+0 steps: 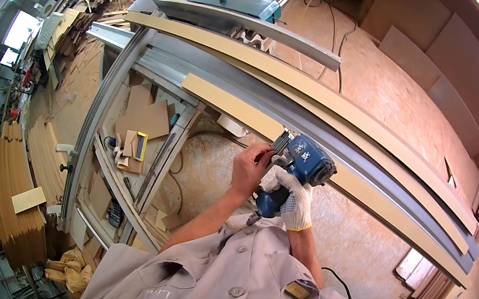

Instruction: The person uses a pneumatic nail gun to fasten thin wooden strips onto a metal frame. They repeatedly position the strips, fire the nail gun, and reload staples from a nearby container.

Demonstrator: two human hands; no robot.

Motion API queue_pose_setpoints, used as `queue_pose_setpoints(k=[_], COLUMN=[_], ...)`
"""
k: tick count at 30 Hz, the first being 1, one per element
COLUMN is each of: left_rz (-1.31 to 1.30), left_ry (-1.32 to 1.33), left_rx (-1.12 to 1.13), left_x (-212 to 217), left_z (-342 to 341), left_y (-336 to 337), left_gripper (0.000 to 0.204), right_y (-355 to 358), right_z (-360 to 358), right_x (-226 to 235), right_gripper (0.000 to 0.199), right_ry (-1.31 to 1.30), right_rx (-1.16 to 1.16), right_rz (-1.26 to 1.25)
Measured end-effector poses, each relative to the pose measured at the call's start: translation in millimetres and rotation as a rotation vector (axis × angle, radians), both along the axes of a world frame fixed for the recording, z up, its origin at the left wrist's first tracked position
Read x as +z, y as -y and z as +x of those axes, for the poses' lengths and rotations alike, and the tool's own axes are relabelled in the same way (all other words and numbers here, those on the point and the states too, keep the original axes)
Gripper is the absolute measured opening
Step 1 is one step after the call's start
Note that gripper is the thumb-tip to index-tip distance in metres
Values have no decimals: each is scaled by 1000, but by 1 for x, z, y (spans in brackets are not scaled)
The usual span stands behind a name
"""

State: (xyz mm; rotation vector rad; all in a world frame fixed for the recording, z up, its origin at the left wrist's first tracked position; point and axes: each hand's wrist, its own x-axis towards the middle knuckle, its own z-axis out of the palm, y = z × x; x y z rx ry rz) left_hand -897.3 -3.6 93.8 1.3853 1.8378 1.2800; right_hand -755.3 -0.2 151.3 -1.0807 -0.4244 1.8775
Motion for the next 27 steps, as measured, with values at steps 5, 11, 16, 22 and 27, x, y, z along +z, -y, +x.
queue_pose_setpoints(k=[5, 11, 16, 22, 27], left_rz=[177, 158, 57, 22, -5], left_ry=[-230, -470, -792, -776, -712], left_rx=[-67, -241, -380, -363, -361], left_x=[6, 43, 63, 39, 32], left_z=[9, 3, -1, -16, -19], left_y=[3, 13, 13, 19, 20], left_gripper=[26, 46, 53, 58, 63], right_y=[-4, -10, -15, -8, -2], right_z=[12, 29, 24, 14, 9], right_x=[-5, -38, -81, -78, -77], right_gripper=[28, 51, 62, 59, 63], right_ry=[-6, -790, -969, -881, -782], right_rx=[21, 79, 44, 43, 28], right_rz=[4, 26, -73, -64, -29])
